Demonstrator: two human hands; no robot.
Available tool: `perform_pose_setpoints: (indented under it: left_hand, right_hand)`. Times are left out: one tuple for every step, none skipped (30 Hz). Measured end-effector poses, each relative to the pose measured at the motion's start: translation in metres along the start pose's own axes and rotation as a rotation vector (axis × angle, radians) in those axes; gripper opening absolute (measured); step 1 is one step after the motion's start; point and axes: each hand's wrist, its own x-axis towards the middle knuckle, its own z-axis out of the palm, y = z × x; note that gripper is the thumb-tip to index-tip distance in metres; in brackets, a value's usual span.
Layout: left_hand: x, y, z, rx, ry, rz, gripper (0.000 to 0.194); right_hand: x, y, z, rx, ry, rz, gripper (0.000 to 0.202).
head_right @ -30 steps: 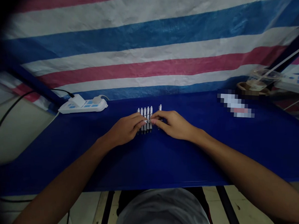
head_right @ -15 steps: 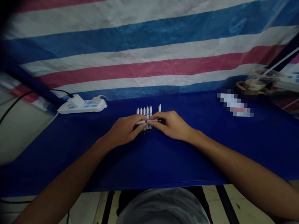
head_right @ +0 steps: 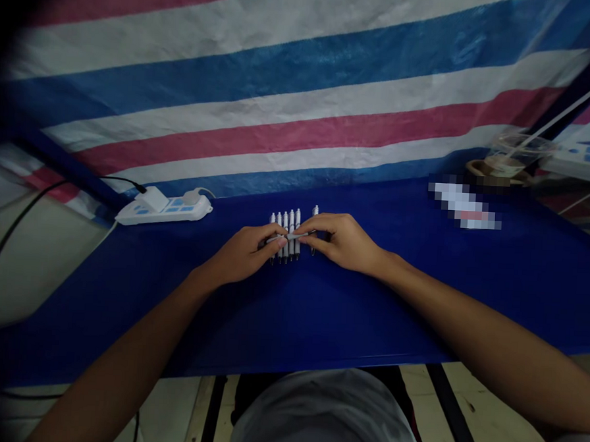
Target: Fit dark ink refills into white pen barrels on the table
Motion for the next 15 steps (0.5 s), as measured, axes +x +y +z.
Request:
perform_pose_setpoints:
  left_hand:
    - [0.0, -0.0003, 0.0, 0.014, 0.006, 0.0, 0.031]
    - [0.0, -0.0005, 0.0002, 0.036, 0.016, -0.001, 0.031]
    - [0.0001, -0.0008, 0.0005, 0.063, 0.024, -0.001, 0.03]
    - [0.0001, -0.0012, 0.001, 0.091, 0.031, 0.001, 0.03]
    - [0.0002, -0.0016, 0.0015, 0.116, 0.035, 0.003, 0.029]
    - [0.0003, -0.002, 0.0019, 0.135, 0.037, 0.006, 0.03]
    - [0.0004, -0.0025, 0.0023, 0.149, 0.039, 0.008, 0.03]
    - [0.0004, -0.0028, 0.0026, 0.16, 0.041, 0.01, 0.031]
    - [0.0003, -0.0031, 0.0028, 0.17, 0.045, 0.012, 0.031]
    - [0.0002, -0.0032, 0.0028, 0.178, 0.047, 0.014, 0.032]
    - [0.0001, -0.0033, 0.0028, 0.185, 0.047, 0.015, 0.032]
    - [-0.0001, -0.0033, 0.0026, 0.19, 0.046, 0.016, 0.031]
    - [-0.0002, -0.0034, 0.0025, 0.193, 0.044, 0.017, 0.031]
    - [-0.0004, -0.0035, 0.0024, 0.194, 0.043, 0.018, 0.031]
    - [-0.0005, -0.0038, 0.0023, 0.193, 0.044, 0.018, 0.032]
  right_hand:
    - [0.0002, -0.0007, 0.0001, 0.004, 0.005, 0.038, 0.026]
    - [0.0004, -0.0014, 0.0003, 0.012, 0.002, 0.083, 0.029]
    - [0.0005, -0.002, 0.0004, 0.024, -0.011, 0.125, 0.031]
    - [0.0007, -0.0024, 0.0003, 0.036, -0.028, 0.157, 0.032]
    - [0.0009, -0.0026, 0.0002, 0.041, -0.041, 0.167, 0.031]
    - [0.001, -0.0026, 0.0, 0.038, -0.043, 0.156, 0.028]
    - [0.0012, -0.0024, -0.0002, 0.03, -0.032, 0.136, 0.025]
    - [0.0013, -0.0022, -0.0004, 0.021, -0.011, 0.117, 0.023]
    - [0.0015, -0.0019, -0.0005, 0.019, 0.011, 0.105, 0.023]
    - [0.0015, -0.0016, -0.0004, 0.024, 0.025, 0.102, 0.024]
    - [0.0016, -0.0014, -0.0002, 0.031, 0.026, 0.108, 0.025]
    - [0.0016, -0.0013, 0.0001, 0.037, 0.018, 0.121, 0.026]
    - [0.0016, -0.0012, 0.0004, 0.037, 0.003, 0.132, 0.026]
    - [0.0016, -0.0011, 0.0008, 0.03, -0.012, 0.135, 0.026]
    - [0.0016, -0.001, 0.001, 0.02, -0.024, 0.132, 0.026]
